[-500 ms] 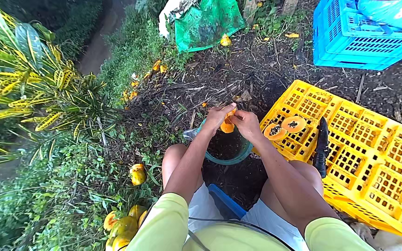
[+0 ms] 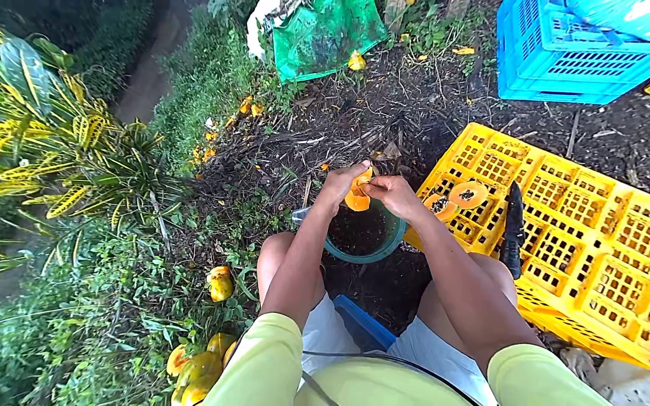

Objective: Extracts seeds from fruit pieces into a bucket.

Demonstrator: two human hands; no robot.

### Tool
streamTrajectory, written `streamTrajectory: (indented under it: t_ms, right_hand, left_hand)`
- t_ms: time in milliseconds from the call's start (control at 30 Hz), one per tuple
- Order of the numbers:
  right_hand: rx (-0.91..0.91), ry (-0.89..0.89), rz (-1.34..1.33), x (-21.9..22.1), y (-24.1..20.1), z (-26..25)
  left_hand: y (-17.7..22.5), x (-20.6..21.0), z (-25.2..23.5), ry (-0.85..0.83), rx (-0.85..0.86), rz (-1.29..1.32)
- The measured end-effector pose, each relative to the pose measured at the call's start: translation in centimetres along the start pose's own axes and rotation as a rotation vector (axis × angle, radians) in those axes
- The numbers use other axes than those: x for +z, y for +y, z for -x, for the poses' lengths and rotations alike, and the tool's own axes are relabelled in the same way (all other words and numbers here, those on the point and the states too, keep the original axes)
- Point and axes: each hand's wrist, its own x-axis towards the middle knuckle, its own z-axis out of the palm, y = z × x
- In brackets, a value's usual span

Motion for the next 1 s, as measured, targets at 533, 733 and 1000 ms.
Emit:
streamTrajectory:
  t_ms: [533,733,1000]
  right_hand:
    - [0.007,0.045,-0.080,0.2,0.4,0.0]
    - [0.012,0.129,-0.033,0.6,-0.1,0.2]
    - [-0.032,0.180,0.044,0.3,-0.6,0.8]
  left_hand:
    - [0.4,-0.5,0.2,0.002,-0.012,0.073]
    - [0.0,0.0,0.1,-0.007,0.007,-0.004]
    - [0.3,-0.5,0.4,-0.098,0.017,0.086]
